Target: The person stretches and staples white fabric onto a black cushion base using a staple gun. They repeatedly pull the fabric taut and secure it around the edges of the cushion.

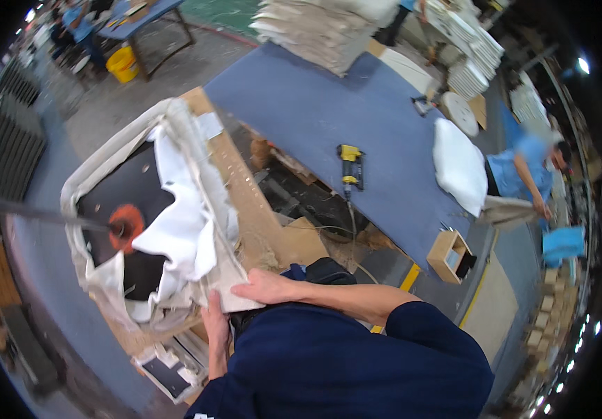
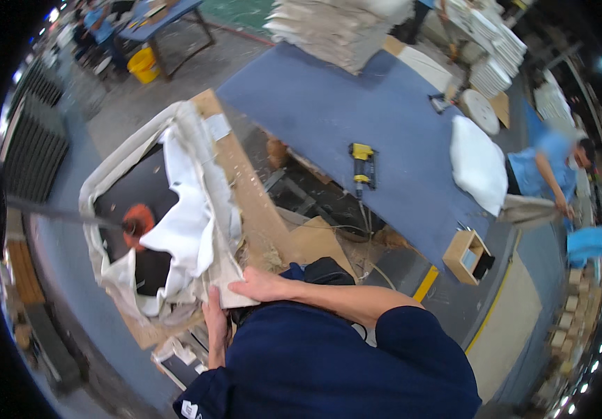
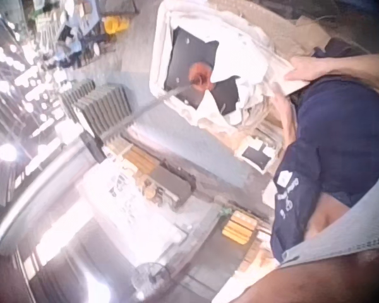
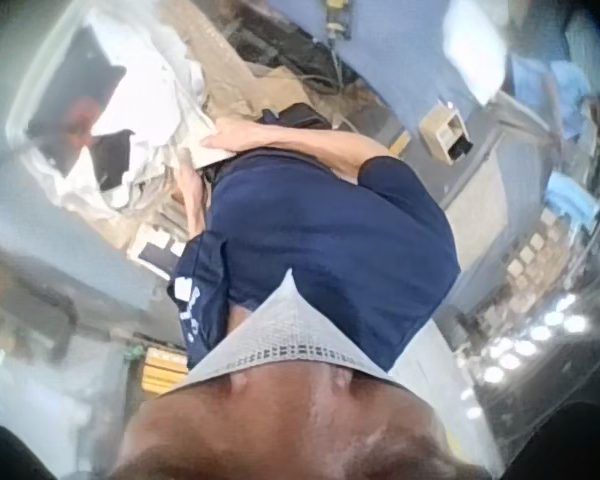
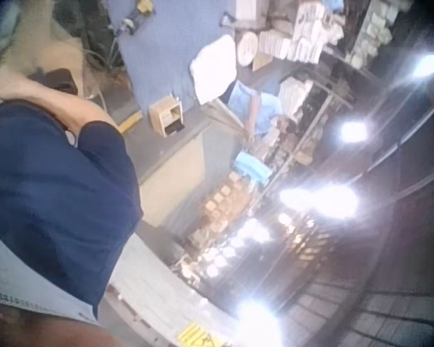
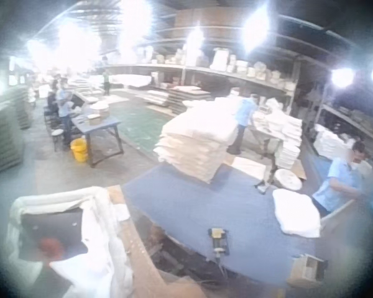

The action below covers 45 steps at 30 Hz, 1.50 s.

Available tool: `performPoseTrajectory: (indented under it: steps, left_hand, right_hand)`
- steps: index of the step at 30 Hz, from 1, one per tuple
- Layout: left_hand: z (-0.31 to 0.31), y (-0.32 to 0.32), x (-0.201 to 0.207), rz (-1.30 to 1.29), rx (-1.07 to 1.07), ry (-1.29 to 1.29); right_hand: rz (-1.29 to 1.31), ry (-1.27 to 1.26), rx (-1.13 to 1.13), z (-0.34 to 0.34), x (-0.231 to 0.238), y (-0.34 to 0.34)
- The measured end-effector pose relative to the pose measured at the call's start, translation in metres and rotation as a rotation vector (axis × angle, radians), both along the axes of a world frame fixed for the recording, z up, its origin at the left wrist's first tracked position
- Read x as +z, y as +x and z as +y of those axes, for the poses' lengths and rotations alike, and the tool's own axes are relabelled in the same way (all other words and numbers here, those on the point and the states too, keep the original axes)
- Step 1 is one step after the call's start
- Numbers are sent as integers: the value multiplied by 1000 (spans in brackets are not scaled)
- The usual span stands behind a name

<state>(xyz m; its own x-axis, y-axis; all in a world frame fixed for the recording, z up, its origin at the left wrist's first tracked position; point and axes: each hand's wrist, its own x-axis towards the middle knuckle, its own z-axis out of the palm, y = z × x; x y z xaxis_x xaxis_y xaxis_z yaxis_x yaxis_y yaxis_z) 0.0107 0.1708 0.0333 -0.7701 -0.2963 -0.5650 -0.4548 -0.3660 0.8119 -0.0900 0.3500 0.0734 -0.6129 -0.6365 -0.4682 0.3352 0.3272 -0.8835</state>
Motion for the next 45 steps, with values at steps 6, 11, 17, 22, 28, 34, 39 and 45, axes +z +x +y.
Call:
performPoseTrajectory:
  steps: [6, 11, 17, 22, 28, 34, 39, 45]
  left_hand:
    - [10, 18, 33, -82, -23, 12]
    - [-21, 65, 55, 104, -339, -61]
    - [-114, 123, 27, 95, 332, -214]
    - [-166, 139, 32, 45, 587, -395]
    - [-204, 107, 23, 176, 417, -422]
    - [-244, 50, -4, 385, 305, -446]
    - [-257, 23, -99, 247, 628, -1194]
    - [-222, -2, -92, 165, 597, -1242]
  right_hand:
    - [-113, -50, -81, 7, 21, 17]
    - [-238, 41, -173, 9, 14, 10]
    - [-381, -140, -446, 17, 8, -39]
    - [-428, -255, -840, 51, -41, -100]
    - [705, 575, -843, 56, -59, -55]
    - [663, 208, -448, -62, -32, 35]
    - [437, 60, -163, -182, -10, 20]
    - [830, -75, -199, -218, -24, 0]
